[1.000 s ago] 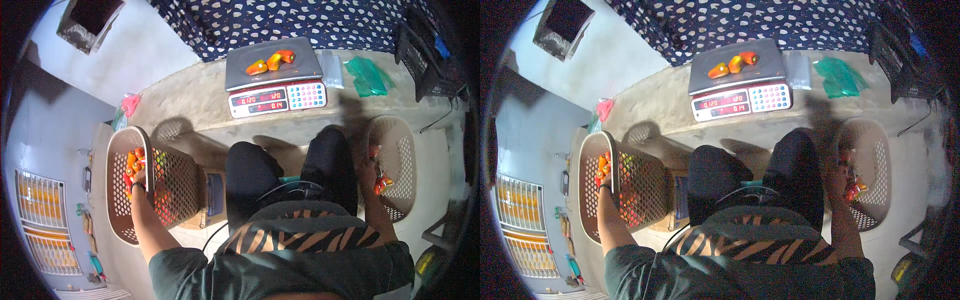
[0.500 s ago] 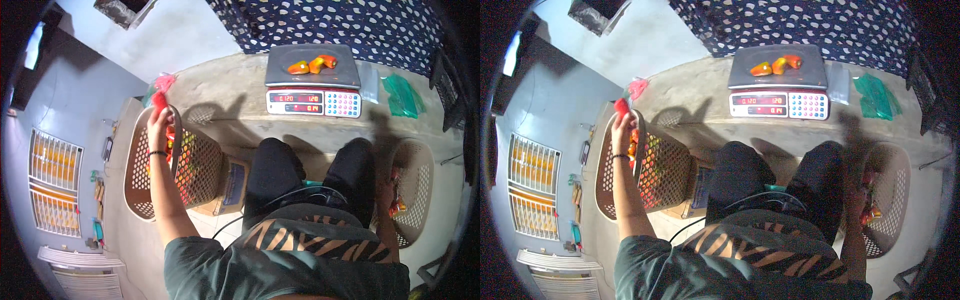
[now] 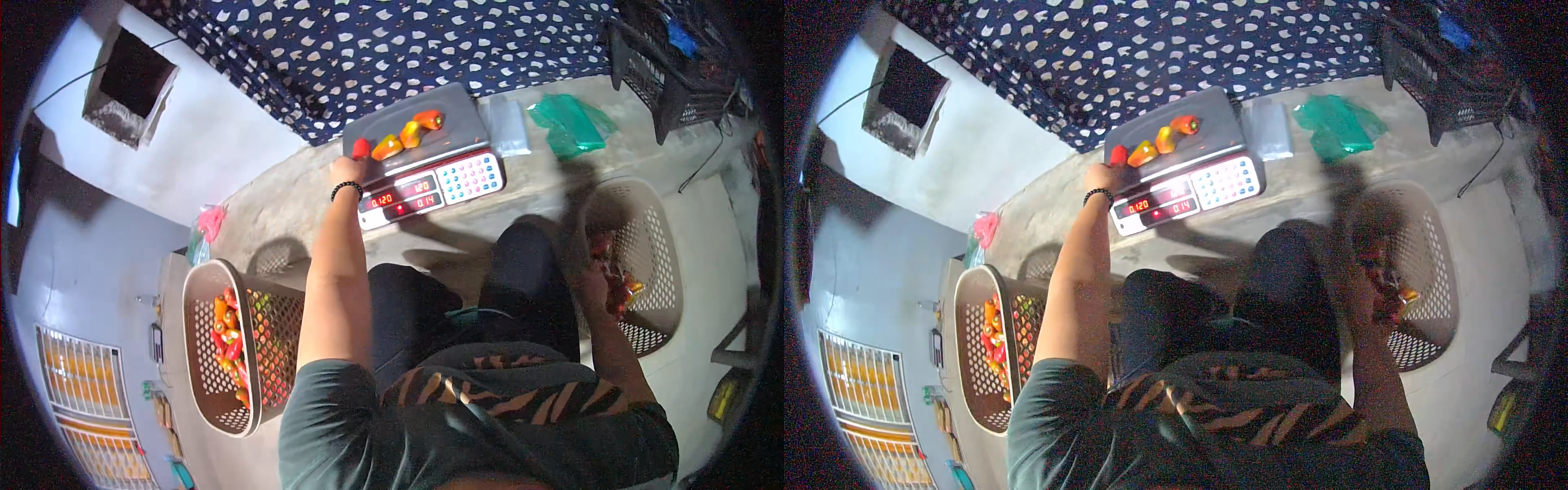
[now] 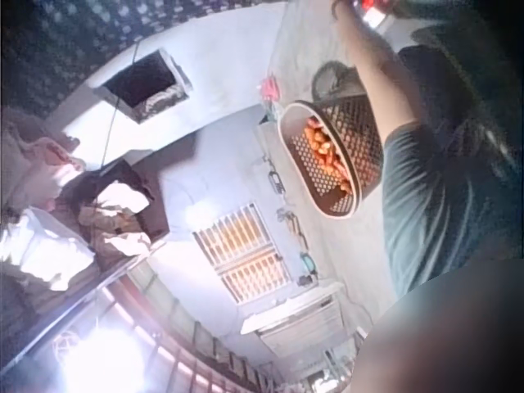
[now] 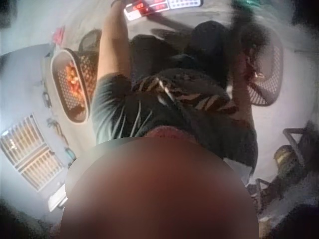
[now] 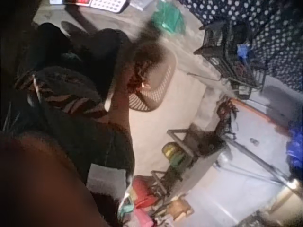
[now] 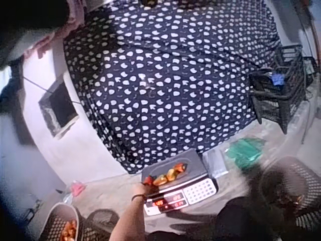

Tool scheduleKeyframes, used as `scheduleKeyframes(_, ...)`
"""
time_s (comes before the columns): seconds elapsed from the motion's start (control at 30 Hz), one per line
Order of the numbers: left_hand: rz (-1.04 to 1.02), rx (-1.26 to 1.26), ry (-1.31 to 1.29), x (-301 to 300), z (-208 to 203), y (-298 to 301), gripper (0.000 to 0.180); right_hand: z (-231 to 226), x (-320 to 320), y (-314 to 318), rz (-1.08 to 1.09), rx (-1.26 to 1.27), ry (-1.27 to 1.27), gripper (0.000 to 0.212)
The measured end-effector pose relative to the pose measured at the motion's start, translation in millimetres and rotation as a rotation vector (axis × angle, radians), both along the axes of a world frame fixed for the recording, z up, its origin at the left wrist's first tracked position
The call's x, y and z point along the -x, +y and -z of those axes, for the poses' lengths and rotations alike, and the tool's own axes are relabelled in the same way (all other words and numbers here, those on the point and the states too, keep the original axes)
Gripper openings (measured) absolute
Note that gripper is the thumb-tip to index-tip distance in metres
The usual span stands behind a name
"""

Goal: The person picks up peppers from a basket, places them on a scale to weigh them, and then puts the weighed peppers into plastic bags, tying them shut.

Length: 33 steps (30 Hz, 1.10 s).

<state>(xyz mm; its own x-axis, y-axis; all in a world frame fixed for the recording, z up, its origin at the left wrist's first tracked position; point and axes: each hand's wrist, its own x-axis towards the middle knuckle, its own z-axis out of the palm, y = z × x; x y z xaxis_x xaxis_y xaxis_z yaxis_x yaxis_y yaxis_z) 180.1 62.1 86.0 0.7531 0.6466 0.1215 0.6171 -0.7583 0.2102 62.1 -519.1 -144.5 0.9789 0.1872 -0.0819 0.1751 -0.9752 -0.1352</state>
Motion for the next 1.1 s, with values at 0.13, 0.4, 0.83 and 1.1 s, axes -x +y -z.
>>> scheduleKeyframes(0.13, 0.087, 0.043, -0.01, 14, 14, 13, 0.054, -46, 5, 27, 0.072, -0.149, 0.068, 0.037)
scheduleKeyframes(0.4, 0.181, 0.042, -0.339, 64, 16, 4, 0.054, -26, 9, 14, -0.024, 0.015, -0.072, 0.024)
scheduleKeyframes(0.83, 0.154, 0.046, -0.359, 96, 28, -3, 0.046, -29, 5, 23, 0.125, -0.013, 0.041, 0.024)
scheduleKeyframes(1.1, 0.171, 0.031, -0.362, 89, 28, -9, 0.041, -31, 8, 20, 0.036, 0.017, -0.03, 0.024)
